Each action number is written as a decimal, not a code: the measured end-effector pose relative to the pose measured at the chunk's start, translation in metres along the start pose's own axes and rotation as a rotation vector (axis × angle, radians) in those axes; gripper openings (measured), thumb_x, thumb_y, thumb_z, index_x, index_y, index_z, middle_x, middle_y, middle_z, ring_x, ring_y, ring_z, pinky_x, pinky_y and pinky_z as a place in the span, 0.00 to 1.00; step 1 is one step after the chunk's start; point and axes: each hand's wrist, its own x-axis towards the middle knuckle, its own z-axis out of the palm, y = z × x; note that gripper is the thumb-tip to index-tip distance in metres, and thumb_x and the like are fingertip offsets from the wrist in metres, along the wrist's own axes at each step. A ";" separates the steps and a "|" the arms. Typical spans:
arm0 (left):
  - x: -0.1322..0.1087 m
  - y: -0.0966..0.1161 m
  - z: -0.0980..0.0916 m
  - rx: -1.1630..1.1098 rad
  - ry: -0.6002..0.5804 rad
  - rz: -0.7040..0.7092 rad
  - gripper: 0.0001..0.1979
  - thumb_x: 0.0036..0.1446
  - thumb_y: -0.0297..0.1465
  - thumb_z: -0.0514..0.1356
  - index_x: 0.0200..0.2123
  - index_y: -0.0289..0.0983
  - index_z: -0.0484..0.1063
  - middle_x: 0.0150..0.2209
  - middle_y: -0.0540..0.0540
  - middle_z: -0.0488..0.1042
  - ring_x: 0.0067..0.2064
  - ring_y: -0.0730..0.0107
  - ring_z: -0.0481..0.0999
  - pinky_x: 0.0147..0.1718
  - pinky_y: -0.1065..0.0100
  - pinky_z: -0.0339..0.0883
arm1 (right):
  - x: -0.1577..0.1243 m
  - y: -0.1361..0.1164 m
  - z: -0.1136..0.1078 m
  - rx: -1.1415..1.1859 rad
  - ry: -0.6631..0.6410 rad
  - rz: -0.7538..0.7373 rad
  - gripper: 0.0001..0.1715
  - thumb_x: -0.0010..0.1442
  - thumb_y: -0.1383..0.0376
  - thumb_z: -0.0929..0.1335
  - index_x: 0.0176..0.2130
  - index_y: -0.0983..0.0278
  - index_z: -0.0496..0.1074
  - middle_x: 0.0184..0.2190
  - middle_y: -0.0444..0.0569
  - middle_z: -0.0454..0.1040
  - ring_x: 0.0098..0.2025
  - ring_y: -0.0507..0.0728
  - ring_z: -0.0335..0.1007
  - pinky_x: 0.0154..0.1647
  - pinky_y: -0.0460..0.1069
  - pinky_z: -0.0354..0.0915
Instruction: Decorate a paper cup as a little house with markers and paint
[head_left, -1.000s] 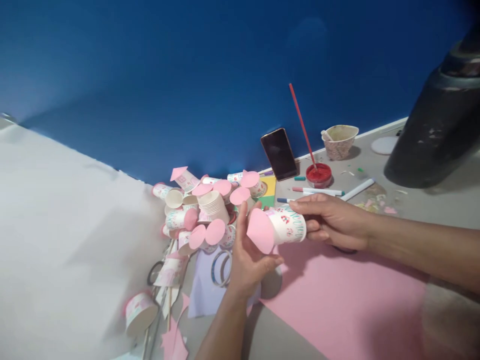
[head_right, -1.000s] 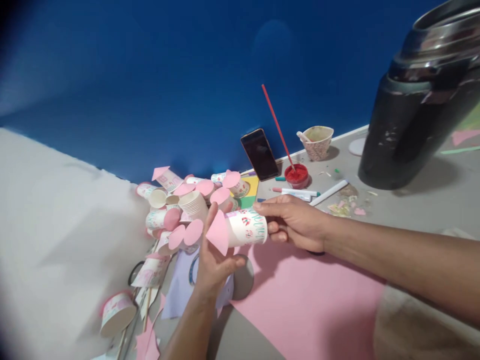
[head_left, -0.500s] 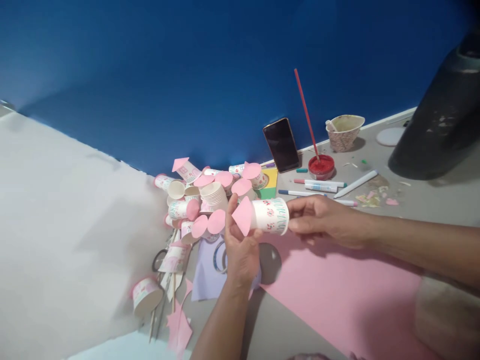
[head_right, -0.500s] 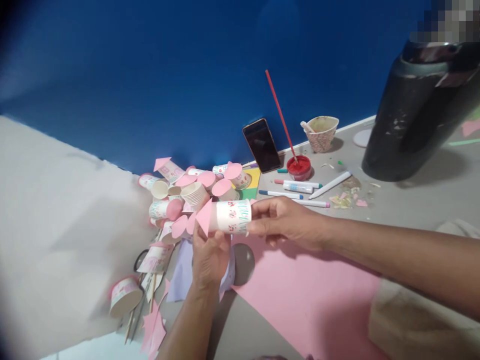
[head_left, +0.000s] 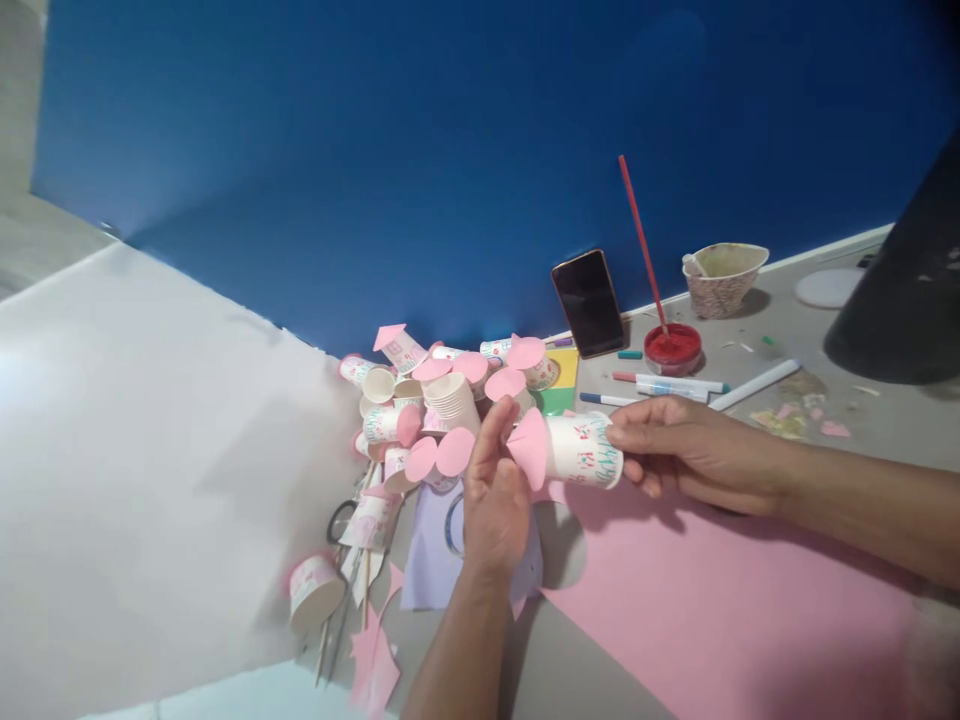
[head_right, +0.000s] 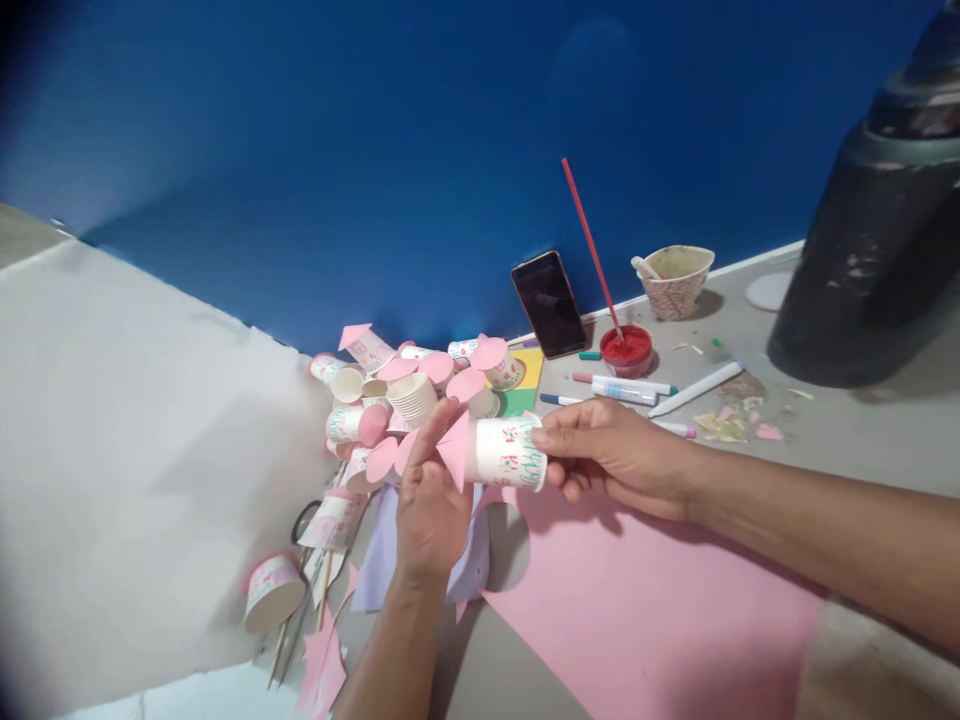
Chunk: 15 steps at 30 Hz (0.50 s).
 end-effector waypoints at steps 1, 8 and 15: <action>0.000 -0.001 0.000 0.027 0.015 0.012 0.30 0.59 0.52 0.71 0.61 0.49 0.80 0.72 0.42 0.70 0.80 0.44 0.54 0.75 0.49 0.57 | -0.001 0.001 0.000 -0.012 -0.002 0.006 0.29 0.42 0.49 0.87 0.28 0.68 0.79 0.20 0.45 0.77 0.21 0.46 0.70 0.23 0.39 0.69; -0.004 -0.001 0.007 0.069 0.022 0.043 0.25 0.55 0.50 0.75 0.54 0.48 0.85 0.70 0.42 0.73 0.76 0.42 0.63 0.75 0.46 0.56 | -0.003 0.002 0.004 -0.039 0.001 0.008 0.26 0.41 0.55 0.88 0.28 0.68 0.79 0.20 0.44 0.78 0.21 0.46 0.69 0.22 0.40 0.68; 0.000 0.001 0.002 0.059 0.044 0.024 0.26 0.55 0.51 0.75 0.53 0.46 0.85 0.70 0.41 0.73 0.77 0.41 0.60 0.73 0.47 0.60 | -0.006 0.000 0.008 -0.148 0.000 -0.094 0.25 0.47 0.51 0.85 0.25 0.65 0.77 0.20 0.44 0.77 0.21 0.49 0.70 0.21 0.45 0.69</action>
